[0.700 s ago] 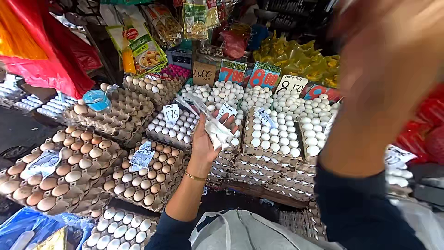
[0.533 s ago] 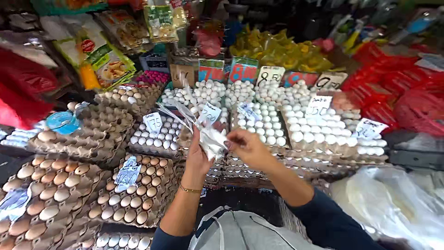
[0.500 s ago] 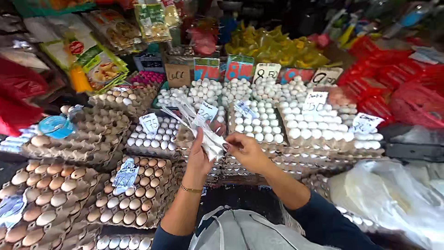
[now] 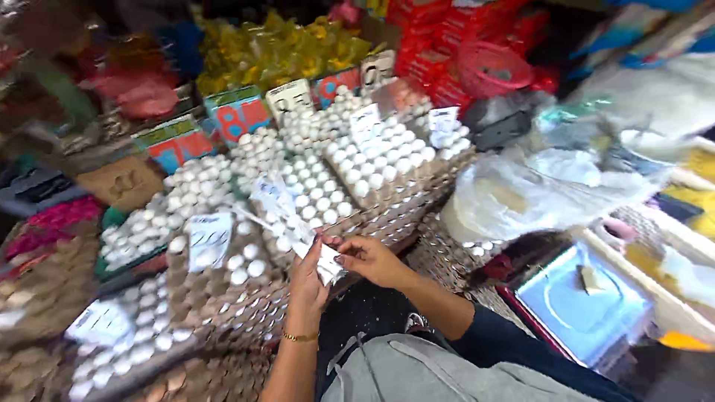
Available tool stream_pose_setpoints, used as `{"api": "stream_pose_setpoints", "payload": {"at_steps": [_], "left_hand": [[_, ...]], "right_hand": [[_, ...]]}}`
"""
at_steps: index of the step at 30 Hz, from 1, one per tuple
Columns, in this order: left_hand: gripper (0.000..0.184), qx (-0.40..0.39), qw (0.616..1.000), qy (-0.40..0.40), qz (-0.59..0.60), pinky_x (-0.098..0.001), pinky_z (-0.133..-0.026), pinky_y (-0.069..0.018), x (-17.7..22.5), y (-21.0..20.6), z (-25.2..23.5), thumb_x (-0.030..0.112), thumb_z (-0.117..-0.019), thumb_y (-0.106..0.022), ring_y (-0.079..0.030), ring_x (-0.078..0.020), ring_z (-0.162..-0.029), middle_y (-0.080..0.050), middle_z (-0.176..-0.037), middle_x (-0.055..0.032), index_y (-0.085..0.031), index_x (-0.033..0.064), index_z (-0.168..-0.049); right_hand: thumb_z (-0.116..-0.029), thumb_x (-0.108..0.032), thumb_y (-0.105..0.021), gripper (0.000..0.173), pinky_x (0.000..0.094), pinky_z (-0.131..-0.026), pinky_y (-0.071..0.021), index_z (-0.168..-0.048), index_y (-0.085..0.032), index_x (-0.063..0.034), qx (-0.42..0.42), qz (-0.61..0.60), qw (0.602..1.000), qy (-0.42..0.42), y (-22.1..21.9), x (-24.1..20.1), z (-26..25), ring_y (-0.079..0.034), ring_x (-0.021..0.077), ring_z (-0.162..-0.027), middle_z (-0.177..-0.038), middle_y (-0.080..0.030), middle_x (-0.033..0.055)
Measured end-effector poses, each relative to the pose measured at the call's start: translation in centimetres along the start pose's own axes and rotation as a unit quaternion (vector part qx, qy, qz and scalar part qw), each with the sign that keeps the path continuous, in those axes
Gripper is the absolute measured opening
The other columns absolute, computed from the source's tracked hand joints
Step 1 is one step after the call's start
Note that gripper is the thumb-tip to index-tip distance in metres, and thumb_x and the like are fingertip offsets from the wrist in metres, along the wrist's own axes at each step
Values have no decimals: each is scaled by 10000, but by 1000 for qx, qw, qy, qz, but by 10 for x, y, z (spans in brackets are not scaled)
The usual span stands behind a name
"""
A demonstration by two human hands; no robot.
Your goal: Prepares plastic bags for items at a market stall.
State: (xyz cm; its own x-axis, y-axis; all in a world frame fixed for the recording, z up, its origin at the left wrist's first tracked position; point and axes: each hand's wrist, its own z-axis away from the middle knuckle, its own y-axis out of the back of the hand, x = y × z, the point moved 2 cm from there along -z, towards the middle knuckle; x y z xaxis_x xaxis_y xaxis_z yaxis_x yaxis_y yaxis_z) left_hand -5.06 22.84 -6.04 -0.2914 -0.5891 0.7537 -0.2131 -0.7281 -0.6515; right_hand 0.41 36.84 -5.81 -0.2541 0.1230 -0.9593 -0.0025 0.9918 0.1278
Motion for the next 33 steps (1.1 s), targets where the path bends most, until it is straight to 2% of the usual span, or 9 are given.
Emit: {"api": "stream_pose_setpoints", "payload": {"at_steps": [7, 10, 11, 13, 15, 22, 25, 31, 33], "left_hand": [[201, -160, 973, 56, -158, -318, -773, -621, -82, -102, -31, 46, -1011, -461, -708, -116, -784, -711, -849, -7, -550, 5, -1186], [293, -356, 886, 133, -265, -293, -827, -605, -133, -149, -32, 65, -966, -583, -707, -65, -857, -735, -927, 39, -565, -10, -1249], [308, -417, 853, 157, -271, -295, -859, -595, -154, -165, -33, 50, -964, -609, -698, -61, -888, -730, -958, 35, -579, -19, -1263], [310, -483, 807, 199, -274, -307, -889, -584, -192, -195, -32, 38, -968, -613, -692, -71, -906, -725, -965, 5, -579, -47, -1264], [270, -524, 773, 249, -257, -310, -901, -580, -225, -220, -36, 61, -978, -604, -693, -73, -917, -728, -969, 6, -597, -29, -1233], [565, -686, 553, 226, -416, -425, -1075, -496, -302, -296, -76, 192, -977, -683, -641, -220, -1199, -644, -1320, -203, -497, -23, -1465], [452, -694, 486, 161, -506, -505, -1041, -505, -319, -343, -113, 226, -983, -680, -645, -332, -1173, -648, -1276, -241, -597, -44, -1336], [399, -672, 514, 38, -532, -495, -1038, -514, -359, -468, -207, 253, -1049, -587, -640, -316, -1198, -639, -1315, -202, -593, -9, -1350], [388, -666, 529, 5, -526, -508, -1035, -508, -379, -504, -234, 218, -1045, -584, -646, -342, -1181, -645, -1294, -230, -590, -37, -1337]], "right_hand": [[-983, -324, -667, 520, 287, -932, -546, -1334, -551, 43, 150, 42, 987, -48, 148, -4, 42, -622, 134, -1121, -1286, -601, 143], [-960, -263, -679, 475, 228, -618, -565, -1340, -549, -11, 105, -41, 990, -86, 195, 0, 72, -637, 30, -691, -967, -699, 20], [-979, -250, -651, 447, 218, -643, -556, -1352, -574, -15, 81, -47, 992, -89, 210, 3, 84, -629, 25, -729, -1047, -697, 31], [-1035, -232, -538, 350, 258, -940, -538, -1270, -654, 1, 78, -25, 992, -91, 240, 8, 107, -646, 41, -1042, -1217, -693, 47], [-1096, -223, -398, 389, 305, -1041, -517, -1174, -696, 16, 131, -15, 988, -86, 269, 13, 130, -648, 79, -1141, -1210, -714, 54], [-1115, -228, -311, 452, 314, -1056, -526, -1226, -680, 9, 367, 35, 920, -136, 346, 28, 213, -666, 92, -1148, -1205, -730, 54], [-1121, -262, -286, 484, 311, -1025, -540, -1271, -652, 17, 428, 57, 880, -200, 367, 36, 239, -663, 91, -1147, -1229, -712, 81], [-1115, -263, -268, 475, 296, -773, -615, -1302, -615, 2, 568, 25, 774, -279, 382, 37, 272, -709, 86, -949, -1184, -711, 80], [-1113, -272, -278, 479, 300, -812, -603, -1293, -623, 7, 585, 74, 749, -301, 385, 36, 277, -698, 99, -982, -1191, -701, 94]]}}
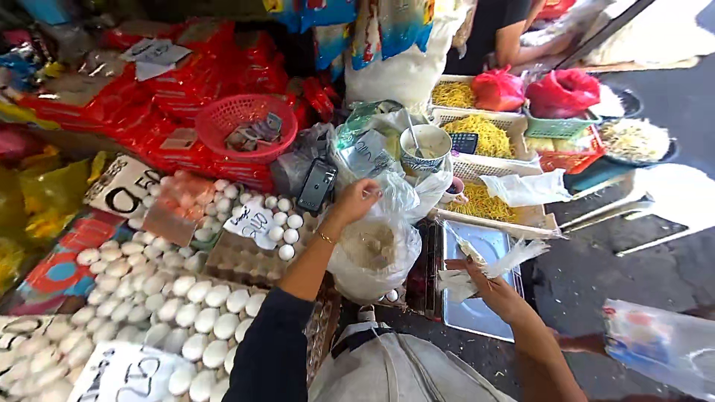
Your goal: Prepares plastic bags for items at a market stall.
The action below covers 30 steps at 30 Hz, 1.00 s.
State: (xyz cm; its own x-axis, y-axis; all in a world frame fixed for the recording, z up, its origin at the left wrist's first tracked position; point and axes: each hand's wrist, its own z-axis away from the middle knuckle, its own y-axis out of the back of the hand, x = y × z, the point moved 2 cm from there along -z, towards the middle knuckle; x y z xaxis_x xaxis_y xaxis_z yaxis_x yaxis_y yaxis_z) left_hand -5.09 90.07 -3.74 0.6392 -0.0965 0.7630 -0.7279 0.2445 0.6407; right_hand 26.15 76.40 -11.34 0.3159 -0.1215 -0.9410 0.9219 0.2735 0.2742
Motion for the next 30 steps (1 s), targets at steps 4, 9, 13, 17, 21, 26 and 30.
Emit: {"api": "stream_pose_setpoints", "payload": {"at_steps": [4, 9, 13, 17, 21, 26, 30], "left_hand": [[365, -14, 999, -5, -48, -510, -1037, -500, -5, 31, -64, 200, -1046, -579, -654, -333, -1167, -657, -1271, -221, -602, -35, -1324], [315, -63, 991, -25, -112, -566, -1018, -476, -4, 44, -117, 201, -1038, -588, -650, -375, -1117, -679, -1155, -245, -650, -59, -1206], [459, -178, 961, -112, -181, -615, -957, -505, 3, -3, -98, 308, -899, -795, -656, -412, -1056, -679, -1096, -256, -669, -36, -1176], [755, -134, 926, -167, -309, -708, -1075, -343, -21, -66, -53, 284, -821, -856, -409, -510, -1395, -461, -1494, -302, -533, 51, -1463], [225, -131, 943, -169, -254, -586, -944, -521, -18, -76, -42, 56, -1016, -524, -661, -437, -1092, -677, -1122, -272, -672, -55, -1145], [195, -134, 955, -252, -86, -519, -885, -565, 22, -87, 1, 28, -976, -556, -703, -350, -988, -706, -1043, -212, -703, -37, -1087], [483, -53, 963, -152, -216, -633, -1008, -470, 15, -60, -20, 209, -946, -726, -562, -462, -1243, -567, -1362, -276, -598, -3, -1360]], "right_hand": [[-1088, -244, -408, 402, 687, -954, -457, -1306, -656, -15, 82, 271, 957, -71, 1, -7, -3, -630, 460, -1175, -1209, -677, 277], [-1075, -216, -452, 395, 699, -1054, -395, -1343, -629, 14, 168, 290, 937, -96, -2, -4, 6, -524, 507, -1315, -1359, -594, 309], [-1101, -230, -365, 471, 446, -1126, -435, -1360, -570, 105, 216, 96, 972, 7, -10, 7, 8, -597, 298, -1293, -1338, -644, 240], [-1104, -282, -316, 506, 353, -1100, -476, -1194, -660, 78, 201, -53, 976, 64, -30, 0, -6, -612, 170, -1262, -1284, -678, 170], [-1104, -342, -315, 540, 377, -1141, -454, -1311, -617, 55, 93, -114, 985, 86, -48, -15, -22, -555, 198, -1348, -1406, -615, 154], [-1106, -302, -335, 498, 324, -1087, -490, -1463, -485, 12, 36, -228, 971, 59, -69, -30, -40, -566, 131, -1315, -1461, -570, 90], [-1116, -286, -276, 489, 374, -979, -568, -1493, -483, -54, 51, -267, 962, 15, -71, -26, -55, -667, 193, -1174, -1374, -637, 123]]}}
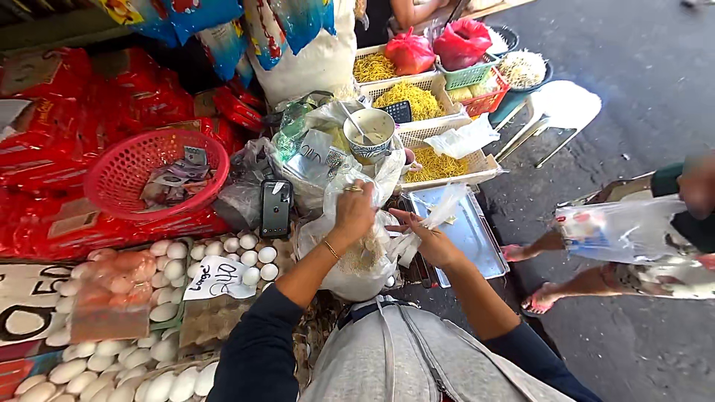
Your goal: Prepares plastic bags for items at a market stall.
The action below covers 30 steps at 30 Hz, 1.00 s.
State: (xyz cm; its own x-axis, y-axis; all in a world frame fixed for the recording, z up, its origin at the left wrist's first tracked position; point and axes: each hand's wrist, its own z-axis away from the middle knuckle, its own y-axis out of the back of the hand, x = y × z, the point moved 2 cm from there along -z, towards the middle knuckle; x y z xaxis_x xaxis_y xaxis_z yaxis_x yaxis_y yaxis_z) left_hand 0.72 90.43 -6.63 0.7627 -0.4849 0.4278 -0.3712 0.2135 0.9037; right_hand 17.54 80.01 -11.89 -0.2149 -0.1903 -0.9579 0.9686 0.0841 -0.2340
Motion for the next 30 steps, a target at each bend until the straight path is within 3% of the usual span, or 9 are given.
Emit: {"api": "stream_pose_setpoints", "payload": {"at_steps": [5, 8, 11, 16, 21, 24, 26, 28, 30], "left_hand": [[473, 37, 998, 40, -45, -712, -1107, -312, -62, 16, -20, 208, -1038, -539, -350, -475, -1463, -393, -1572, -265, -510, 81, -1492], [503, -4, 996, 58, -61, -770, -1169, -79, -91, 8, -36, 357, -1109, -372, -280, -434, -1519, -378, -1604, -225, -431, 157, -1567], [557, 0, 995, 74, -67, -726, -1201, -63, -117, 4, -46, 433, -1113, -307, -357, -401, -1492, -444, -1567, -212, -408, 145, -1579], [622, -25, 992, 93, -87, -680, -1225, -66, -135, 3, -50, 482, -1111, -256, -240, -407, -1541, -323, -1634, -227, -340, 116, -1607], [509, 74, 987, -134, 47, -593, -1226, -238, -49, 14, -55, 333, -1073, -469, -358, -435, -1478, -474, -1526, -254, -557, -22, -1427], [425, -76, 918, -309, 236, -470, -1178, -389, 51, 9, -37, 204, -1053, -503, -543, -293, -1360, -596, -1413, -212, -583, -62, -1376], [449, -237, 864, -339, 288, -447, -1145, -408, 94, 3, -29, 240, -1075, -449, -598, -214, -1279, -652, -1338, -170, -562, -46, -1403], [316, -326, 822, -340, 319, -285, -887, -531, 118, 0, -25, 209, -1058, -524, -649, -75, -951, -704, -1033, -88, -649, -46, -1197], [267, -343, 817, -356, 298, -215, -640, -497, 129, 2, -29, 231, -1036, -596, -582, -23, -673, -625, -741, -8, -667, -7, -939]], "right_hand": [[-1137, -302, -272, 475, 396, -956, -534, -1530, -457, -110, -19, -61, 993, -103, -27, 8, -55, -634, 215, -1171, -1445, -565, 141], [-1139, -276, -268, 456, 376, -874, -564, -1354, -582, -26, 2, -128, 990, -64, -44, 12, -86, -680, 199, -1020, -1260, -666, 125], [-1131, -215, -262, 447, 380, -846, -589, -1155, -647, 11, 22, -128, 992, 7, -38, -7, -75, -709, 186, -889, -1011, -730, 100], [-1088, -195, -296, 411, 343, -798, -594, -1042, -670, -32, 89, -49, 989, 110, 28, -16, -7, -684, 125, -793, -877, -713, 23], [-1084, -161, -329, 376, 262, -743, -608, -998, -689, -95, 31, 38, 990, 129, 55, -46, 59, -694, 62, -745, -869, -733, -49], [-1090, -194, -383, 343, 232, -731, -605, -1009, -710, -130, 4, 90, 980, 177, 59, -66, 86, -689, 28, -752, -877, -731, -87], [-1094, -288, -432, 331, 225, -702, -606, -1010, -728, -168, 21, 117, 972, 204, 67, -81, 107, -687, 22, -740, -877, -734, -98], [-1091, -363, -449, 338, 218, -669, -606, -1028, -743, -207, 59, 137, 963, 225, 80, -94, 130, -687, 17, -718, -890, -743, -108], [-1095, -372, -435, 337, 196, -685, -602, -1047, -740, -238, 113, 170, 945, 254, 96, -106, 151, -688, -6, -733, -912, -745, -138]]}}
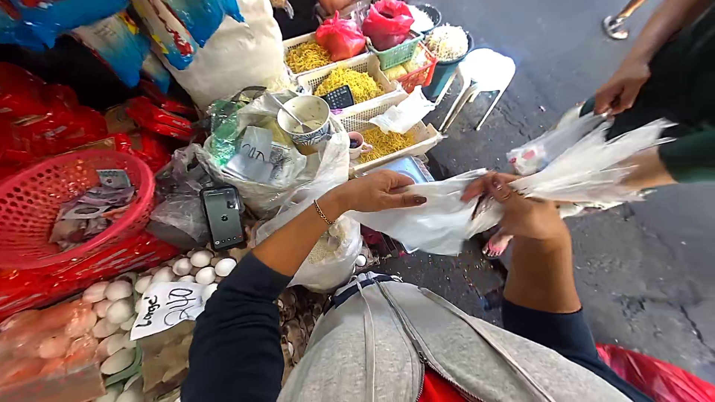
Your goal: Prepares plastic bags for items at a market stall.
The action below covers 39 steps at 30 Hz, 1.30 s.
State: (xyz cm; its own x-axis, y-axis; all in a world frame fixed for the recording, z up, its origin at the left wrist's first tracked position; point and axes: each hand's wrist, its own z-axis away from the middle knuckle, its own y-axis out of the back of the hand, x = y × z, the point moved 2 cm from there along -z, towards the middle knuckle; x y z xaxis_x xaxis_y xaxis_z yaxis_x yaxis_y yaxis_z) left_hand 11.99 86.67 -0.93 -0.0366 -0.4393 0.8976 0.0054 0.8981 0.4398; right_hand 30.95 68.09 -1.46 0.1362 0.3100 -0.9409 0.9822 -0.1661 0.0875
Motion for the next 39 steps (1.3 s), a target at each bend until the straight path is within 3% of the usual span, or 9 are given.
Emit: {"api": "stream_pose_setpoints", "payload": {"at_steps": [4, 7, 10, 16, 19, 24, 27, 33, 39], "left_hand": [[302, -21, 994, 58, -95, -288, -644, -489, -13, 20, 10, 298, -1005, -632, -569, -70, -667, -607, -725, -19, -674, 26, -882], [215, 0, 992, 119, -45, -226, -649, -491, -26, 36, 31, 205, -1002, -629, -569, -6, -664, -634, -736, 18, -701, 27, -906], [87, 101, 981, 148, 72, -202, -742, -546, -35, 43, 52, 87, -975, -618, -626, 12, -752, -672, -822, 46, -686, 33, -987], [213, 265, 900, 103, 330, -310, -797, -623, -52, 45, 60, 43, -989, -527, -722, -103, -890, -734, -1024, 29, -627, 141, -1150], [188, 307, 880, 85, 353, -309, -808, -617, -57, 41, 57, 85, -1006, -532, -718, -99, -890, -738, -1009, 21, -678, 162, -1095], [255, 340, 885, 113, 297, -386, -872, -606, -66, 32, 34, 140, -1021, -480, -702, -153, -1001, -709, -1110, -2, -594, 104, -1247], [221, 337, 887, 99, 299, -340, -820, -605, -66, 22, 9, 143, -1024, -444, -701, -113, -932, -710, -1039, 41, -559, 116, -1211], [259, 233, 920, 43, 312, -254, -751, -616, -62, 6, -52, 249, -1063, -477, -729, -58, -903, -769, -1029, 67, -731, 232, -1112], [322, 121, 941, 33, 314, -251, -766, -618, -41, -24, -117, 137, -1057, -447, -732, -49, -861, -776, -954, 78, -745, 244, -997]], "right_hand": [[-1091, -353, -459, 312, 211, -683, -610, -1076, -740, -219, 90, 11, 995, 29, 39, -14, 22, -696, 19, -737, -933, -747, -117], [-1086, -397, -467, 308, 207, -708, -608, -1070, -731, -240, 145, 22, 989, 16, 56, -21, 39, -697, 15, -755, -944, -743, -128], [-1084, -404, -464, 309, 196, -742, -602, -1064, -732, -252, 179, 33, 983, 7, 69, -21, 54, -697, 5, -779, -950, -741, -138], [-1075, -391, -483, 297, 200, -686, -605, -1045, -731, -230, 226, 11, 974, 10, 86, -17, 68, -695, 21, -727, -909, -745, -110], [-1065, -409, -501, 299, 204, -672, -598, -1026, -741, -236, 241, -2, 971, 5, 91, -15, 72, -682, 20, -712, -893, -740, -108], [-1032, -227, -433, 304, 260, -630, -608, -970, -726, -173, 294, -48, 954, -28, 95, -12, 87, -691, 62, -678, -862, -757, -54], [-1055, -215, -364, 353, 268, -607, -597, -984, -695, -114, 290, -75, 952, -59, 102, -14, 105, -681, 74, -664, -877, -751, -20], [-1098, -241, -343, 397, 236, -614, -578, -986, -677, -58, 301, -24, 952, -47, 113, -21, 163, -645, 35, -637, -770, -692, -49], [-1103, -259, -341, 416, 236, -643, -578, -994, -661, -17, 386, 28, 919, -79, 104, -45, 239, -653, 35, -670, -785, -686, -38]]}}
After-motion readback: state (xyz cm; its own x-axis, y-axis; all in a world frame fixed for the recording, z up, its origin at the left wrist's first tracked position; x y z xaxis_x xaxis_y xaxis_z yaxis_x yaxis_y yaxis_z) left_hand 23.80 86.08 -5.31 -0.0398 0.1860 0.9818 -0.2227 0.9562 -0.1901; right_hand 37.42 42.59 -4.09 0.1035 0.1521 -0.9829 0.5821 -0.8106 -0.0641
